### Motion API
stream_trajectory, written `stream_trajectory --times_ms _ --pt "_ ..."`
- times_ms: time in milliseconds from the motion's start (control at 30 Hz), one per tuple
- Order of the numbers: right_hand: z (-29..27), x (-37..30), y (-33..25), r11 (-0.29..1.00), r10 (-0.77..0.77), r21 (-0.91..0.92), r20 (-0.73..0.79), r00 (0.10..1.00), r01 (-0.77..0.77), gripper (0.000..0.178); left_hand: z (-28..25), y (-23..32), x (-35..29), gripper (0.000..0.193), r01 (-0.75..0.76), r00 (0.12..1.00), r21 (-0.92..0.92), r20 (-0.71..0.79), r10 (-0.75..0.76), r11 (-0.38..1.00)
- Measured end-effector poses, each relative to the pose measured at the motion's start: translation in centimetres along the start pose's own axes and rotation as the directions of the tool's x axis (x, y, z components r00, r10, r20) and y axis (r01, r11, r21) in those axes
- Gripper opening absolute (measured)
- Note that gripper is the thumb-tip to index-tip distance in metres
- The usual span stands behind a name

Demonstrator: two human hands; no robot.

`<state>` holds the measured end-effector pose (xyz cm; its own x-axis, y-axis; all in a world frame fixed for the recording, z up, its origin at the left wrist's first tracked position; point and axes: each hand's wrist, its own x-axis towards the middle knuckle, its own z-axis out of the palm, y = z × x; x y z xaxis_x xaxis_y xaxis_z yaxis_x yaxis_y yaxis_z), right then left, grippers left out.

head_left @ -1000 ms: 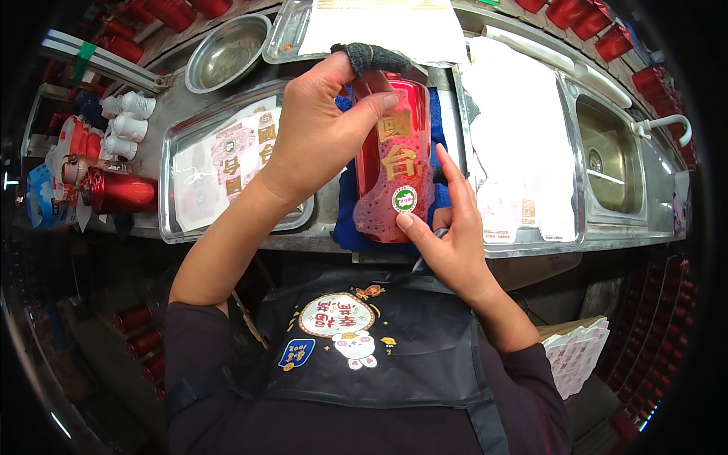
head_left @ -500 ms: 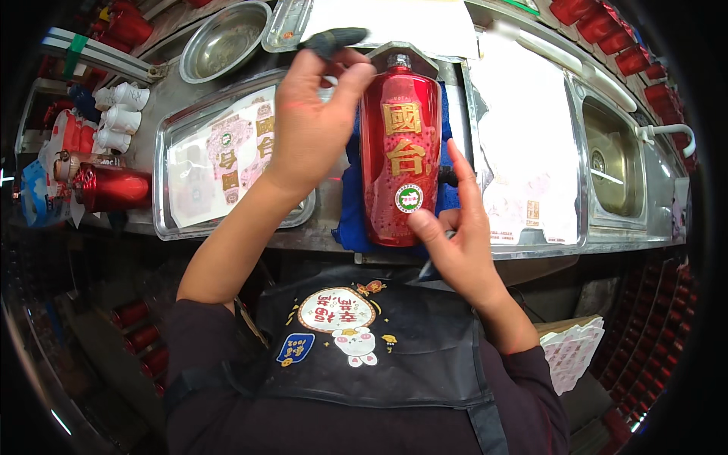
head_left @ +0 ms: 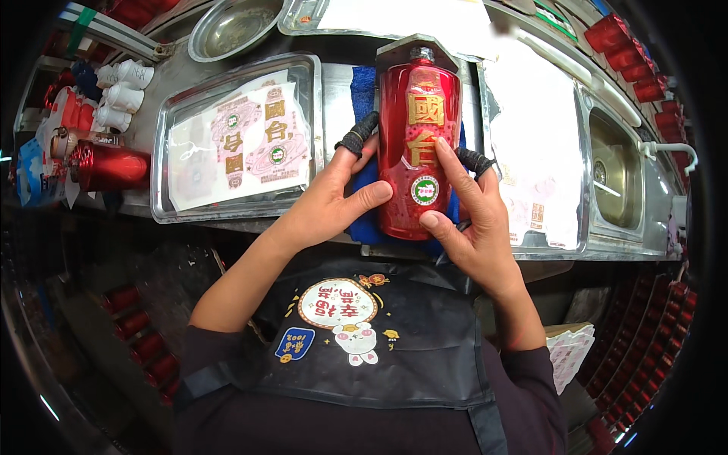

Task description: The person picks up red cylindrical containers, places them on a blue cloth, and applies paper labels to their sides. They smooth the labels with their fingers and a small tool, then place the labeled containers on a nearby surface. The process repeats for multiple containers.

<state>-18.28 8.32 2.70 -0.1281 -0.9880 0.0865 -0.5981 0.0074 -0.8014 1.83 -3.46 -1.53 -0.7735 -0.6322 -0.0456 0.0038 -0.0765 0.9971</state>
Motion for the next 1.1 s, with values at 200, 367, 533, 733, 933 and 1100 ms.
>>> stream_trajectory --times_ms 200,367,533,733,933,1100 --pt "0.6 -0.5 -0.6 0.998 0.042 0.052 -0.009 0.999 -0.041 0.072 -0.2 -0.2 -0.1 0.079 -0.007 1.0 -0.026 0.029 0.008 1.0" --pt "-1.6 0.7 -0.9 0.999 -0.002 -0.053 -0.043 0.999 0.0 0.067 -0.1 -0.5 0.0 0.077 -0.005 1.0 -0.016 0.02 0.005 1.0" --pt "-1.9 3.7 -0.4 0.958 -0.108 -0.27 -0.045 0.993 0.092 0.065 0.7 -0.3 0.1 0.074 0.04 0.999 -0.085 -0.01 -0.041 0.996" --pt "-1.9 4.4 -0.7 0.956 0.023 -0.292 0.011 1.0 -0.019 0.073 0.5 -0.1 0.3 0.073 0.051 0.999 -0.123 0.013 -0.049 0.991" --pt "-1.3 3.6 -0.3 0.97 -0.063 -0.234 -0.019 0.998 0.057 0.084 0.0 0.0 -0.2 0.078 0.074 0.996 -0.081 0.052 -0.07 0.994" --pt "-2.7 3.0 -1.3 0.975 0.057 -0.216 0.036 0.998 -0.048 0.079 0.9 0.2 -0.9 0.091 0.006 1.0 0.113 -0.023 -0.004 0.994"
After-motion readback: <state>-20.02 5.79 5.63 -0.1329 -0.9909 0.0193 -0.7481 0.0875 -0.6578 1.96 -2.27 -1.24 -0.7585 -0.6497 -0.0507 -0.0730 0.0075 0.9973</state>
